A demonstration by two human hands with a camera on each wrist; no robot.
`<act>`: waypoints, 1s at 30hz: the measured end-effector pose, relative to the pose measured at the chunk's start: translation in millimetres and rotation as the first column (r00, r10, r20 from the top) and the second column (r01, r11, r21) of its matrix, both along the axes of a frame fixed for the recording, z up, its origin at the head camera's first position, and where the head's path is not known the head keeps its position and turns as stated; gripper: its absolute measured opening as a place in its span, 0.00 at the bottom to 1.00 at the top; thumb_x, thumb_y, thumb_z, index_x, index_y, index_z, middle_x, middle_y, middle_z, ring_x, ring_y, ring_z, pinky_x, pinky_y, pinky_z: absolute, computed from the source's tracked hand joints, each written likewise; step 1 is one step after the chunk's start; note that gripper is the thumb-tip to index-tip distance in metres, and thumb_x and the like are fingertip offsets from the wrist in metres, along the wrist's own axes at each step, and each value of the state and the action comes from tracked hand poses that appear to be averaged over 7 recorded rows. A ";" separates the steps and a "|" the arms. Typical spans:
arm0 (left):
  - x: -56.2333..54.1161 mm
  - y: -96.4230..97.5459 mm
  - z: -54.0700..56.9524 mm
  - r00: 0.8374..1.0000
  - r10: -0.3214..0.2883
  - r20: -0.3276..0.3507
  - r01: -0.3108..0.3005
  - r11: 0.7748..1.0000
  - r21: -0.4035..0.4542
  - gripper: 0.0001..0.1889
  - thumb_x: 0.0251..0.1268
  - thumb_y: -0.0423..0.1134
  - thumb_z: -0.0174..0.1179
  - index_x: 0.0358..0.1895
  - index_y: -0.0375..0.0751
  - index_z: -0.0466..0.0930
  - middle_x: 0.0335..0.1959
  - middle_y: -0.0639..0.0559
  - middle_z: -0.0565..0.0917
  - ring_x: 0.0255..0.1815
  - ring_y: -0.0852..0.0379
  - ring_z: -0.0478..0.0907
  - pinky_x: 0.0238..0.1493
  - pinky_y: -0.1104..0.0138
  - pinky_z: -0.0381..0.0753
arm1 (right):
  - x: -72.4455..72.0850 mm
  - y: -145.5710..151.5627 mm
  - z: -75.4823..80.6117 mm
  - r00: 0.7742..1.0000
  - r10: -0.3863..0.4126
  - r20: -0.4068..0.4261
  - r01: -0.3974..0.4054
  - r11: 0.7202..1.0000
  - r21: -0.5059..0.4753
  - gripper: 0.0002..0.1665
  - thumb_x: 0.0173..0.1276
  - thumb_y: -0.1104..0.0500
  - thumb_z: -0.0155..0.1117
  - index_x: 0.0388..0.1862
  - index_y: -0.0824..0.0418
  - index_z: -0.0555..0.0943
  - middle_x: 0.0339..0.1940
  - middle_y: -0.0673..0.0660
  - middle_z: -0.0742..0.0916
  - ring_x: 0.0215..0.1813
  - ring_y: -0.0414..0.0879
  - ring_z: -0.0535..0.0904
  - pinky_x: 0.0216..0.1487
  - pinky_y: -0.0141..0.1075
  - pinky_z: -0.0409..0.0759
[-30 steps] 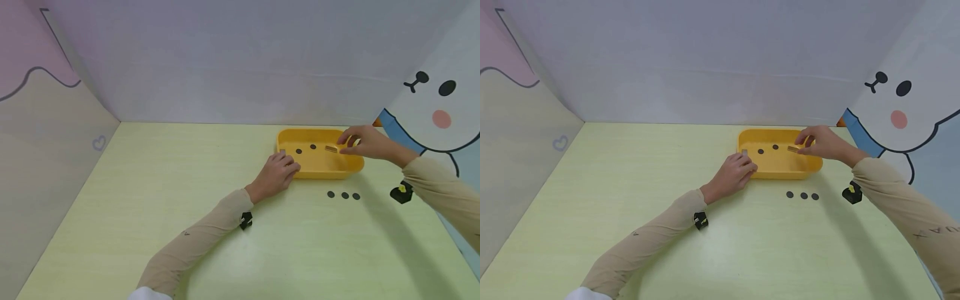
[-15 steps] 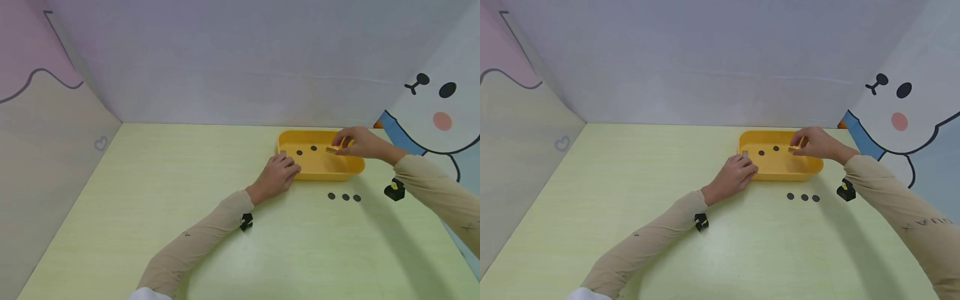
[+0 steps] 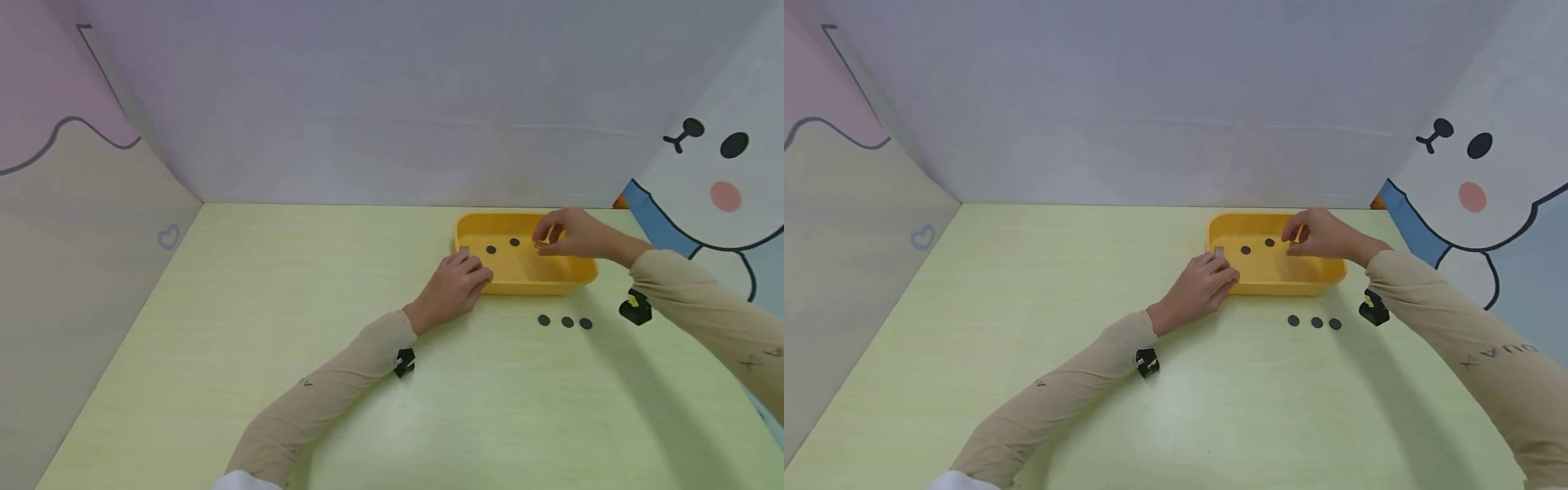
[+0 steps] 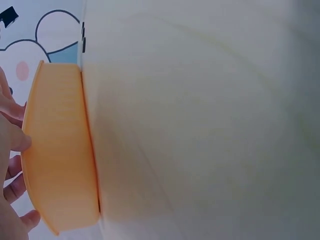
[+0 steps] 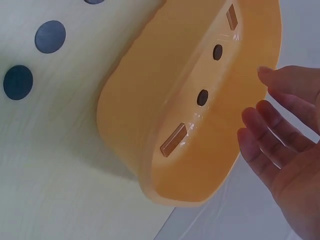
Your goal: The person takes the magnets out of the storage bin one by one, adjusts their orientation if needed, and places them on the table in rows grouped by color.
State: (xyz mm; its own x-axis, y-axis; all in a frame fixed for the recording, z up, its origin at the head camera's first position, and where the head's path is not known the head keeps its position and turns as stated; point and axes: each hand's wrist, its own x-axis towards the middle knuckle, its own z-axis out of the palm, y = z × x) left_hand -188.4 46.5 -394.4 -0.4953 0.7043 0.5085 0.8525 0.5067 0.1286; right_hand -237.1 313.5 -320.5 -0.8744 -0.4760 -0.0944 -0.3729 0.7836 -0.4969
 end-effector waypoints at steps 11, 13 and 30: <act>-0.4 -0.1 -3.2 1.000 0.020 0.000 -0.020 1.000 0.000 0.07 0.69 0.40 0.54 0.40 0.47 0.82 0.35 0.55 0.77 0.40 0.55 0.68 0.56 0.63 0.66 | -8.3 -13.1 -1.0 0.998 0.057 0.014 -0.057 0.998 -0.002 0.09 0.56 0.64 0.71 0.36 0.62 0.82 0.37 0.55 0.84 0.36 0.49 0.77 0.39 0.40 0.77; -0.1 0.0 -3.5 1.000 0.020 -0.002 -0.020 1.000 -0.001 0.07 0.69 0.40 0.54 0.40 0.47 0.82 0.35 0.55 0.76 0.40 0.54 0.68 0.56 0.63 0.66 | -10.6 -14.9 -2.7 0.998 0.062 0.022 -0.062 0.998 -0.008 0.09 0.56 0.64 0.71 0.36 0.63 0.82 0.37 0.56 0.84 0.36 0.49 0.77 0.39 0.40 0.77; 0.6 1.0 -1.2 1.000 0.028 0.013 -0.028 0.999 -0.033 0.07 0.70 0.41 0.54 0.41 0.47 0.82 0.35 0.55 0.76 0.41 0.55 0.67 0.55 0.64 0.66 | -29.0 -34.2 -14.9 0.990 0.130 0.048 -0.128 0.991 -0.049 0.09 0.56 0.69 0.69 0.37 0.67 0.81 0.36 0.61 0.84 0.35 0.51 0.79 0.40 0.41 0.79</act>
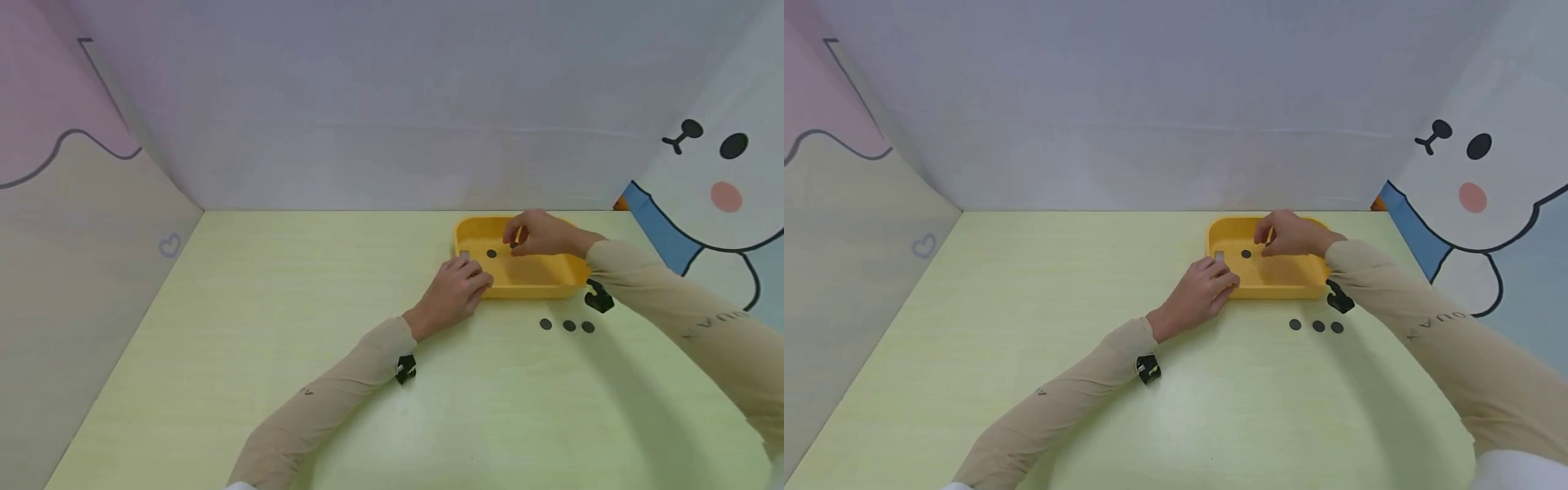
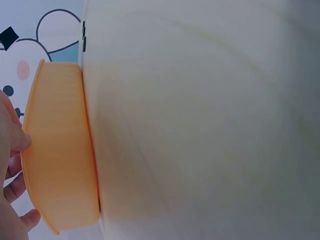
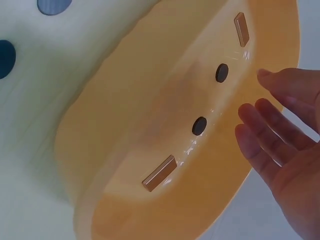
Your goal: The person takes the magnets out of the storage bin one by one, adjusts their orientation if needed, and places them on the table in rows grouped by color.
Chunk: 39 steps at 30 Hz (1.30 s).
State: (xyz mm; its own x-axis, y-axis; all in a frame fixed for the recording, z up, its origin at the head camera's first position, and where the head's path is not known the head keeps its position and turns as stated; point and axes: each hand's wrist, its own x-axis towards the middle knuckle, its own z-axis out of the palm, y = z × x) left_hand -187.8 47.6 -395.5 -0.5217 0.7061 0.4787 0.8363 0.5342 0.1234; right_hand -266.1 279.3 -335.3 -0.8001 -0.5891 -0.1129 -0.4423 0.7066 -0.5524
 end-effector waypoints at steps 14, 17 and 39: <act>-1.0 0.3 0.1 1.000 -0.005 -0.028 0.004 0.999 -0.033 0.06 0.68 0.40 0.55 0.41 0.49 0.82 0.36 0.56 0.76 0.42 0.55 0.68 0.53 0.64 0.66 | -14.9 -11.3 -4.9 0.975 -0.094 0.200 0.113 0.990 -0.086 0.11 0.61 0.69 0.65 0.42 0.71 0.80 0.41 0.64 0.83 0.36 0.57 0.80 0.36 0.42 0.80; -1.6 -0.4 0.1 1.000 -0.004 -0.031 0.003 0.999 -0.037 0.06 0.68 0.41 0.56 0.41 0.49 0.82 0.36 0.56 0.76 0.41 0.55 0.67 0.53 0.64 0.66 | -16.9 -13.2 -6.4 0.969 -0.098 0.227 0.124 0.987 -0.103 0.10 0.61 0.69 0.64 0.42 0.72 0.80 0.40 0.64 0.83 0.37 0.58 0.80 0.37 0.45 0.80; -1.9 -1.1 -0.1 0.999 -0.021 -0.037 0.021 1.000 -0.010 0.06 0.68 0.40 0.55 0.41 0.48 0.82 0.36 0.55 0.77 0.42 0.55 0.70 0.57 0.62 0.66 | -36.3 -26.9 -34.1 0.986 -0.030 0.161 0.029 1.000 0.010 0.10 0.54 0.73 0.68 0.36 0.71 0.80 0.34 0.62 0.83 0.28 0.48 0.74 0.26 0.34 0.74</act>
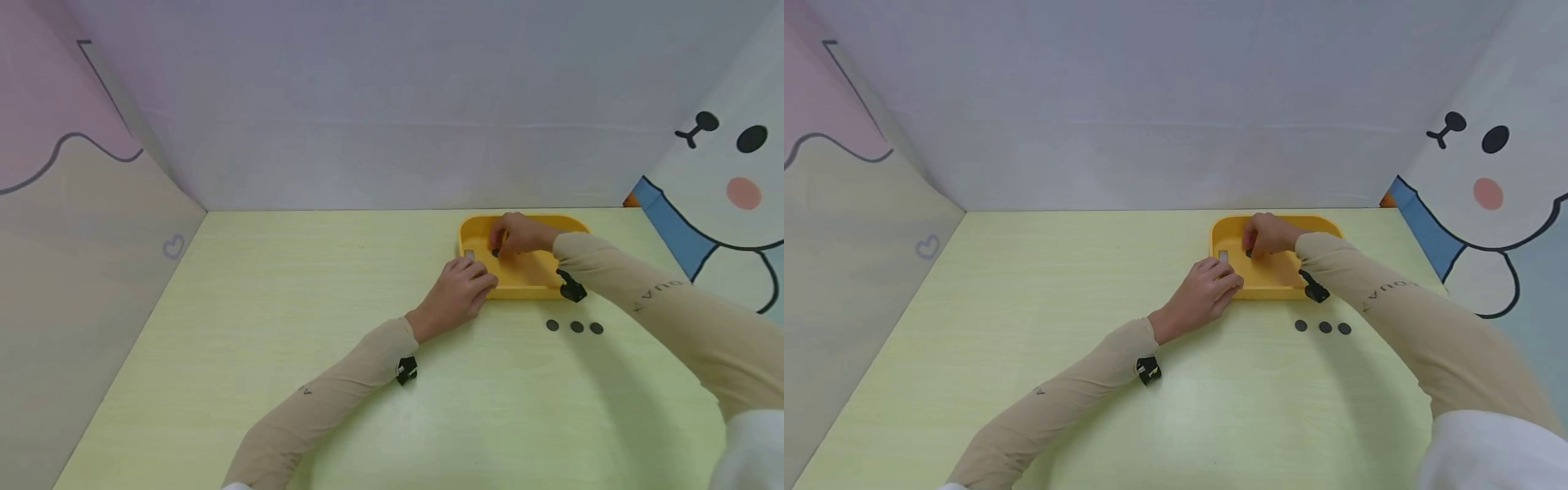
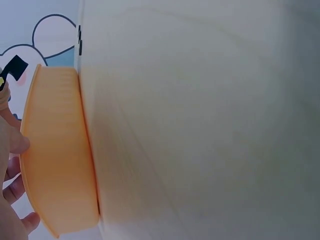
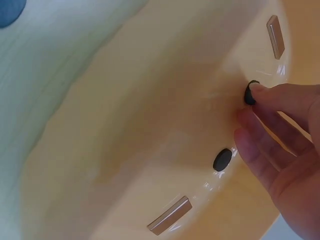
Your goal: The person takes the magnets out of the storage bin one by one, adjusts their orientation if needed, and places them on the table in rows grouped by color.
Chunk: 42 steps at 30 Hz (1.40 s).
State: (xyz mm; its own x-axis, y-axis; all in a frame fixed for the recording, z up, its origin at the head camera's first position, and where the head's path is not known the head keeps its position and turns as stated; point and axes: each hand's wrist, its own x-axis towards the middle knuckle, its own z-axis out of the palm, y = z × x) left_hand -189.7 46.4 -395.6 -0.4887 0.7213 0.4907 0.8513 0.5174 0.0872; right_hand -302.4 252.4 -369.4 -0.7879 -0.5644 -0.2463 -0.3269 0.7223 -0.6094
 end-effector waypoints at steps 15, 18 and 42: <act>1.2 -1.9 2.8 1.000 0.002 -0.023 -0.001 1.000 0.027 0.07 0.69 0.39 0.54 0.39 0.48 0.82 0.35 0.55 0.77 0.41 0.55 0.70 0.55 0.62 0.66 | -2.3 -4.1 -10.8 0.995 0.071 -0.071 -0.070 0.997 0.015 0.07 0.53 0.71 0.70 0.32 0.68 0.83 0.29 0.56 0.84 0.31 0.46 0.75 0.36 0.37 0.77; 1.3 -1.6 2.0 1.000 -0.002 -0.017 0.002 1.000 0.028 0.07 0.69 0.39 0.54 0.40 0.48 0.82 0.35 0.55 0.77 0.41 0.55 0.70 0.56 0.62 0.66 | -0.6 -5.3 -10.0 0.996 0.063 -0.057 -0.063 0.998 0.015 0.07 0.53 0.71 0.70 0.33 0.68 0.83 0.30 0.56 0.84 0.31 0.47 0.75 0.37 0.37 0.77; 1.3 -0.6 1.0 1.000 -0.001 -0.019 0.001 1.000 0.007 0.07 0.69 0.41 0.55 0.40 0.48 0.82 0.35 0.55 0.76 0.40 0.55 0.69 0.56 0.63 0.65 | 3.8 -8.9 -12.1 0.999 0.045 -0.031 -0.045 0.999 0.009 0.04 0.56 0.71 0.66 0.31 0.66 0.84 0.30 0.55 0.84 0.32 0.48 0.77 0.40 0.39 0.80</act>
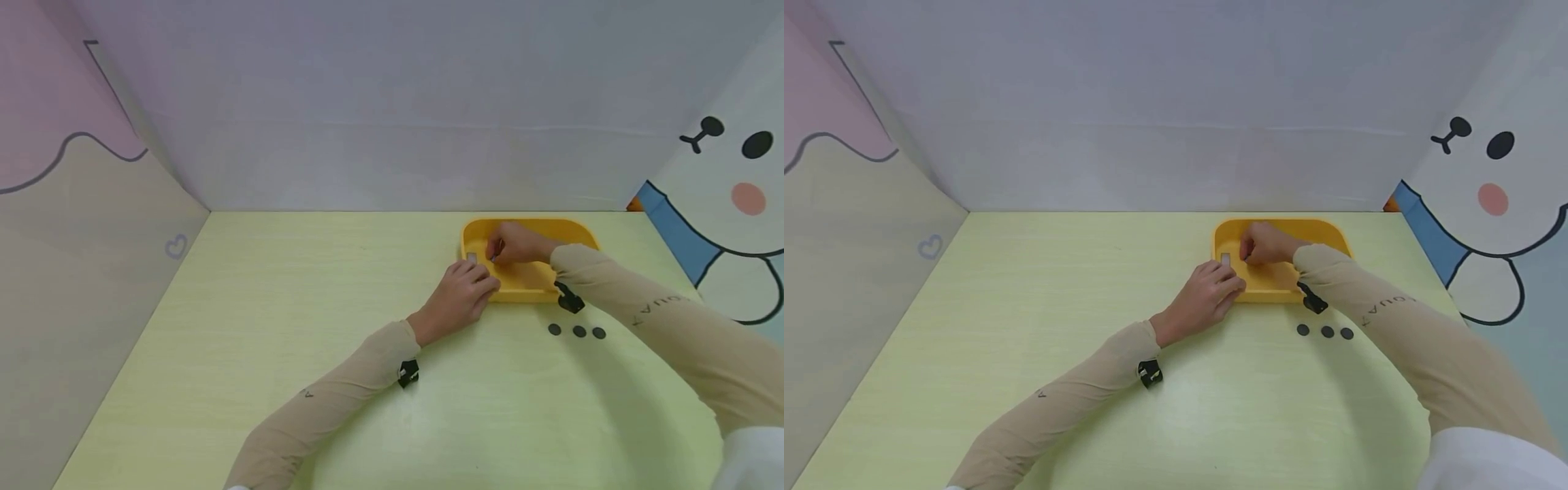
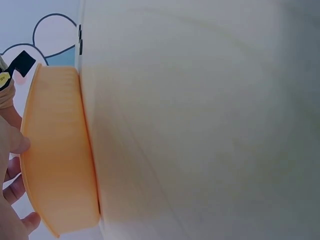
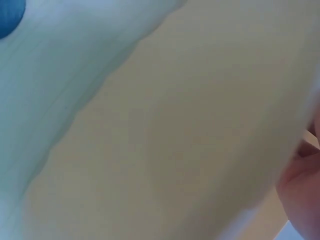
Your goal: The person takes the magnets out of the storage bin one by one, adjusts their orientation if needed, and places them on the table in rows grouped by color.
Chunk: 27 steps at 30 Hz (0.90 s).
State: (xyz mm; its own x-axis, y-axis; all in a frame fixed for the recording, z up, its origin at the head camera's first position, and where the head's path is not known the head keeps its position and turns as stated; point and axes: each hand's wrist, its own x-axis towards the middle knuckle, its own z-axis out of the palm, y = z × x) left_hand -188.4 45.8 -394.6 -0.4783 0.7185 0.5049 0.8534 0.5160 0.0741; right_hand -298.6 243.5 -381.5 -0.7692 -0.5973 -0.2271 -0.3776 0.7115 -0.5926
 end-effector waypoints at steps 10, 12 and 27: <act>0.3 -0.5 1.2 1.000 0.005 -0.007 -0.005 1.000 -0.008 0.07 0.69 0.41 0.55 0.41 0.48 0.82 0.35 0.56 0.76 0.41 0.56 0.68 0.55 0.63 0.66 | 3.9 -0.1 3.0 1.000 -0.007 -0.011 0.007 1.000 0.002 0.07 0.55 0.72 0.68 0.34 0.67 0.85 0.33 0.58 0.86 0.34 0.49 0.79 0.43 0.42 0.81; 0.7 -0.7 1.0 1.000 0.006 -0.017 -0.006 1.000 -0.008 0.07 0.69 0.41 0.55 0.41 0.48 0.82 0.35 0.56 0.76 0.41 0.56 0.69 0.55 0.63 0.66 | 4.5 -0.6 3.1 1.000 0.002 -0.019 -0.002 1.000 0.004 0.07 0.55 0.71 0.68 0.34 0.67 0.85 0.33 0.57 0.86 0.33 0.48 0.79 0.43 0.42 0.81; 2.4 -0.5 2.5 1.000 -0.002 -0.013 0.002 1.000 -0.011 0.07 0.70 0.41 0.54 0.41 0.48 0.82 0.35 0.55 0.75 0.40 0.55 0.68 0.53 0.63 0.67 | 14.9 10.4 4.0 0.994 -0.004 -0.114 -0.002 0.999 -0.053 0.07 0.53 0.70 0.71 0.32 0.66 0.83 0.30 0.54 0.85 0.32 0.46 0.77 0.39 0.40 0.79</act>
State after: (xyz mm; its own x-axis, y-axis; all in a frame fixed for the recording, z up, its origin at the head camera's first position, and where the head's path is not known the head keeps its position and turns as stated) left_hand -186.0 45.3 -392.2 -0.4705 0.7247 0.5035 0.8551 0.5153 0.0576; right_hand -283.7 253.9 -377.5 -0.7887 -0.6056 -0.1061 -0.4442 0.6805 -0.5828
